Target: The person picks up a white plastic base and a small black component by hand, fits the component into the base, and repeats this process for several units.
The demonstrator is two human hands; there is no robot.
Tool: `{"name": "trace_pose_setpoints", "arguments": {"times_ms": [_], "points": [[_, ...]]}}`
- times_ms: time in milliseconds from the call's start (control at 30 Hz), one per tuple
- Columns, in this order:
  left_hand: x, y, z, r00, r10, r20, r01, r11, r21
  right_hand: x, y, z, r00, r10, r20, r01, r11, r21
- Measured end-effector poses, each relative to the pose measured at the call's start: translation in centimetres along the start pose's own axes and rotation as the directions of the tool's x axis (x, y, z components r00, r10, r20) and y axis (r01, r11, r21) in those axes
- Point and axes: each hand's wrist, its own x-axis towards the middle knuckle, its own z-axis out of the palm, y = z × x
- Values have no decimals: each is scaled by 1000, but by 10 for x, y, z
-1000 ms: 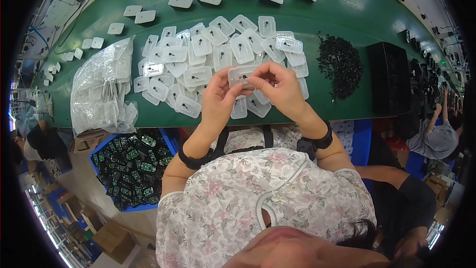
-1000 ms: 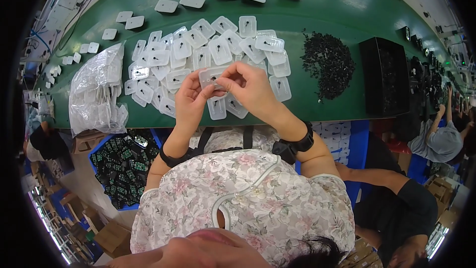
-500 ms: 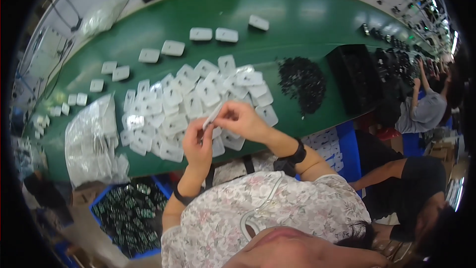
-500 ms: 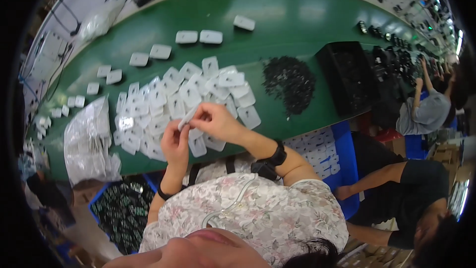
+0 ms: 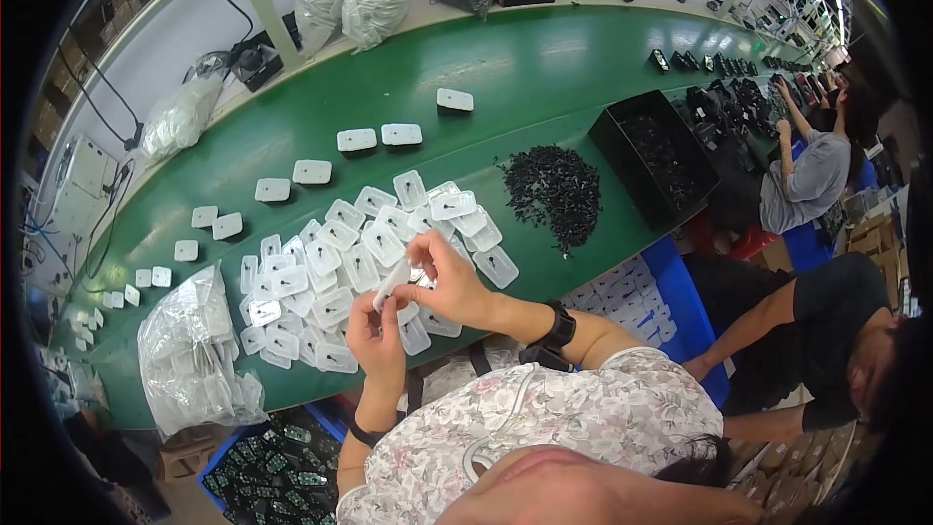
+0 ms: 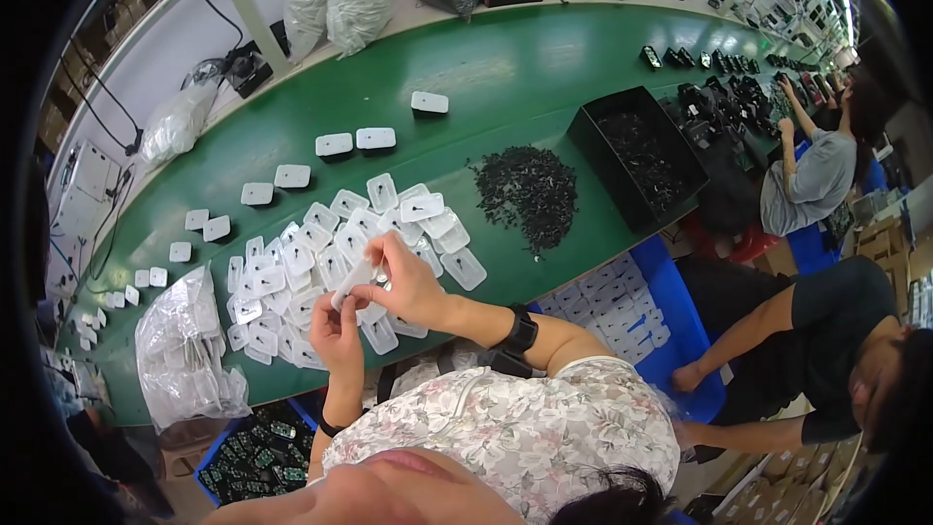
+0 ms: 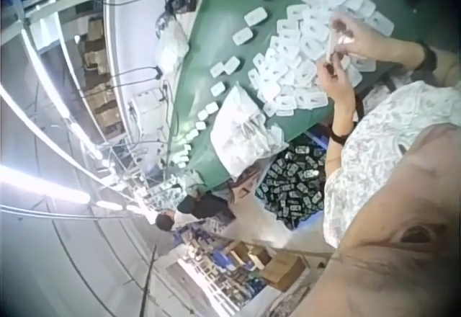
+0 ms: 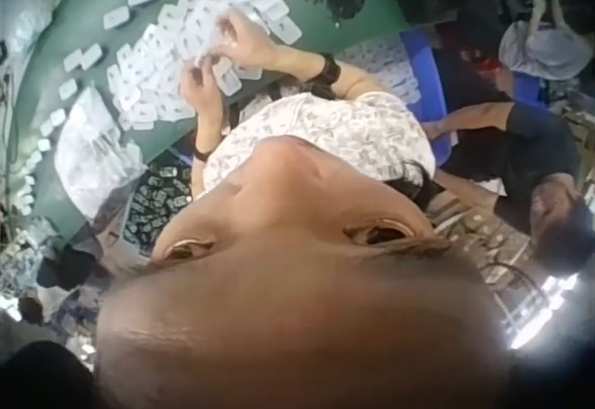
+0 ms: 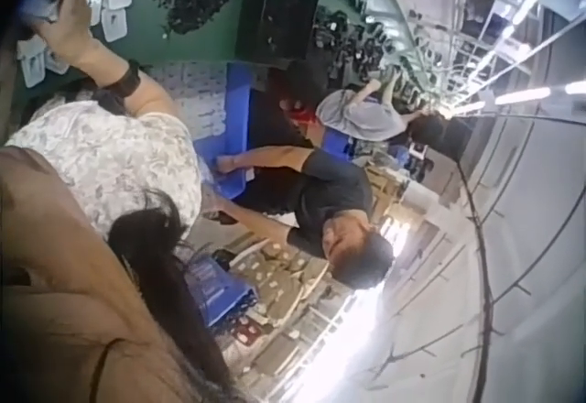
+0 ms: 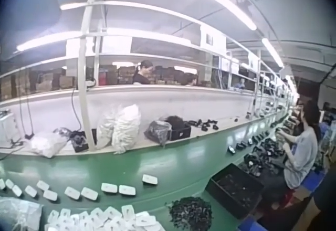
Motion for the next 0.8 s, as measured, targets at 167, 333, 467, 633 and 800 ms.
{"name": "trace_pose_setpoints", "arguments": {"times_ms": [167, 333, 467, 633, 800], "points": [[-1, 5, 2, 986, -123, 113, 138, 979, -146, 8, -6, -24, 960, 16, 279, 19, 992, -123], [1, 8, -1, 963, -212, 167, 246, 944, -221, 10, -4, -28, 921, 60, 386, 1, 988, -157], [1, 7, 2, 949, -232, 214, 273, 943, -188, 2, 3, -32, 928, 33, 371, 35, 984, -175], [-1, 6, 2, 896, -330, 298, 382, 914, -137, -8, 12, -35, 870, 159, 467, -132, 987, -90], [-2, 8, -1, 929, -333, 162, 362, 909, -206, -14, 4, -20, 984, 66, 163, -55, 996, -73]]}}
